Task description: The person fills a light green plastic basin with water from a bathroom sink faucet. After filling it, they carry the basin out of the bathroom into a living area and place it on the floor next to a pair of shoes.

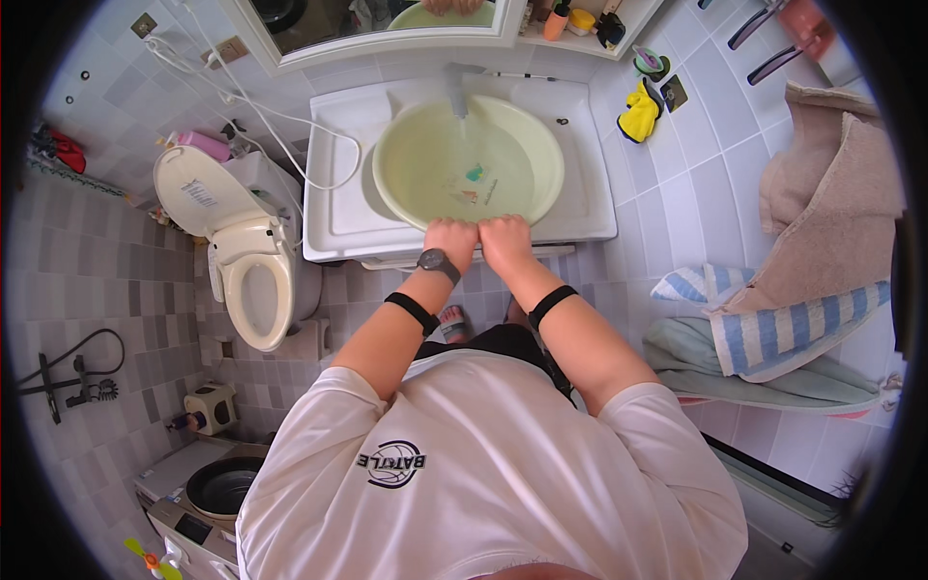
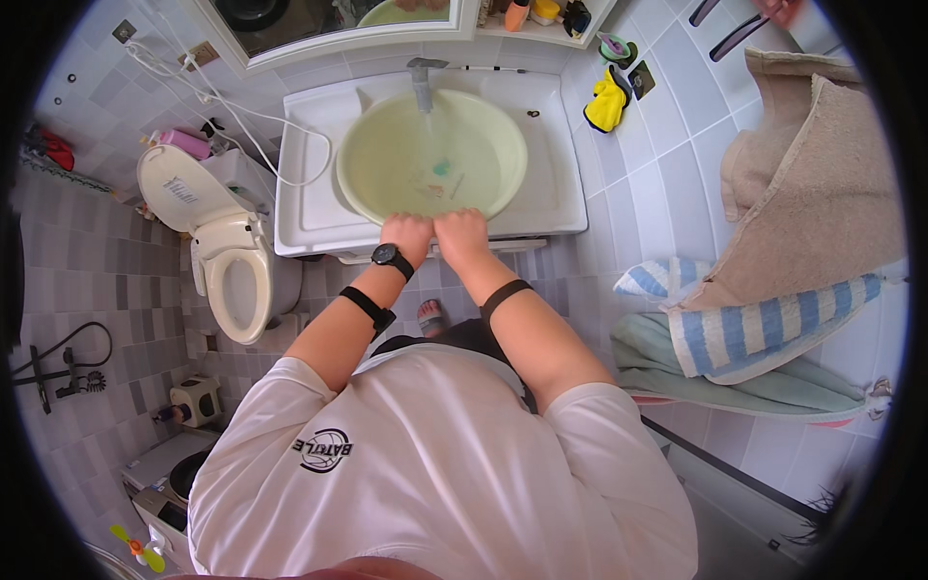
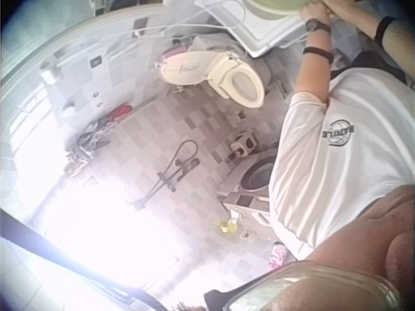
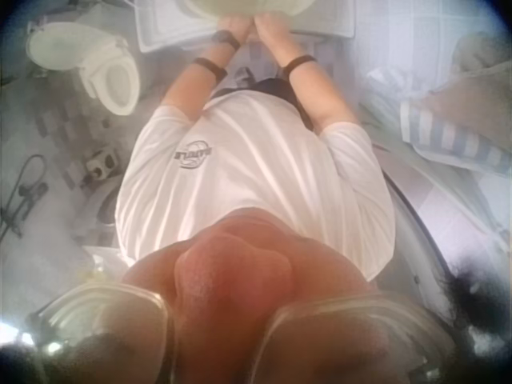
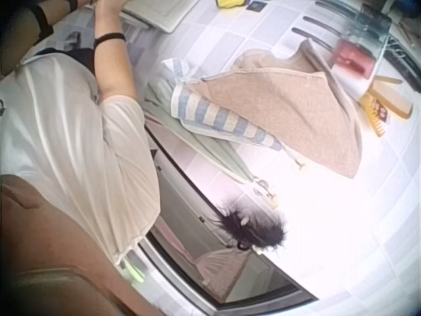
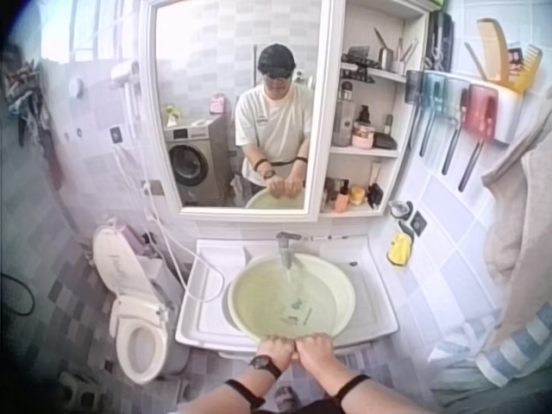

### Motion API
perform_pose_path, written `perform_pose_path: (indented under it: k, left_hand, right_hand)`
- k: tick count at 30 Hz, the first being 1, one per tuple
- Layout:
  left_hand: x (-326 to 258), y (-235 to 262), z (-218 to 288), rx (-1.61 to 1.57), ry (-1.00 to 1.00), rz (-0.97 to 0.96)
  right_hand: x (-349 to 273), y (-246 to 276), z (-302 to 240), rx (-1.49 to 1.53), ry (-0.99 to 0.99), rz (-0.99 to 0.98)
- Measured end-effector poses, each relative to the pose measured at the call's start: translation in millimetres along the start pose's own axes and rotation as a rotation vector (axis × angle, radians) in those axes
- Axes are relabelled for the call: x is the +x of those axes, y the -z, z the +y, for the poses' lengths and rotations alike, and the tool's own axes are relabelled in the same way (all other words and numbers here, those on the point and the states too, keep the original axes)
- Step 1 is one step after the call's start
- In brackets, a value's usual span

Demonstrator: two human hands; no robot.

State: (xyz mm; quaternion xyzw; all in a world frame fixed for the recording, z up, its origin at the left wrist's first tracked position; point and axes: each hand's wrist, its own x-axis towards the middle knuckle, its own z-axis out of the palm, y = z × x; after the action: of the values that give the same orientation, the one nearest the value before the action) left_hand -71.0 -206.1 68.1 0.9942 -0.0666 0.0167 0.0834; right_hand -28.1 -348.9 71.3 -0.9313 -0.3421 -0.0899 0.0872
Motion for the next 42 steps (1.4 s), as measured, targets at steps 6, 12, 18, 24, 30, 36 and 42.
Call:
perform_pose_path:
  k: [6, 12, 18, 24, 30, 36, 42]
  left_hand:
    - [1.3, 0.1, 0.3, -0.016, -0.009, 0.029]
    - [0.0, -3.6, -1.8, -0.017, -0.007, 0.061]
    - [-0.3, -5.4, -0.4, 0.005, -0.009, 0.077]
    - [-2.1, -7.2, -0.8, 0.010, -0.014, 0.089]
    - [-3.5, -5.4, 0.0, 0.014, -0.016, 0.087]
    - [-2.0, -3.1, 2.1, 0.009, -0.015, 0.097]
    - [-2.8, -4.3, 1.2, -0.011, -0.027, 0.133]
  right_hand:
    - [-0.8, -4.8, 2.3, 0.005, 0.012, 0.006]
    - [2.2, 0.5, -1.3, -0.021, -0.008, -0.014]
    - [0.8, 0.9, -0.7, -0.015, 0.003, 0.010]
    - [-0.7, -2.8, -1.8, -0.016, -0.014, 0.008]
    - [-1.5, -2.3, -2.9, -0.032, -0.018, -0.021]
    - [-1.8, -2.8, -0.1, -0.040, -0.014, -0.008]
    - [-3.3, -4.9, 0.3, -0.028, 0.010, 0.023]
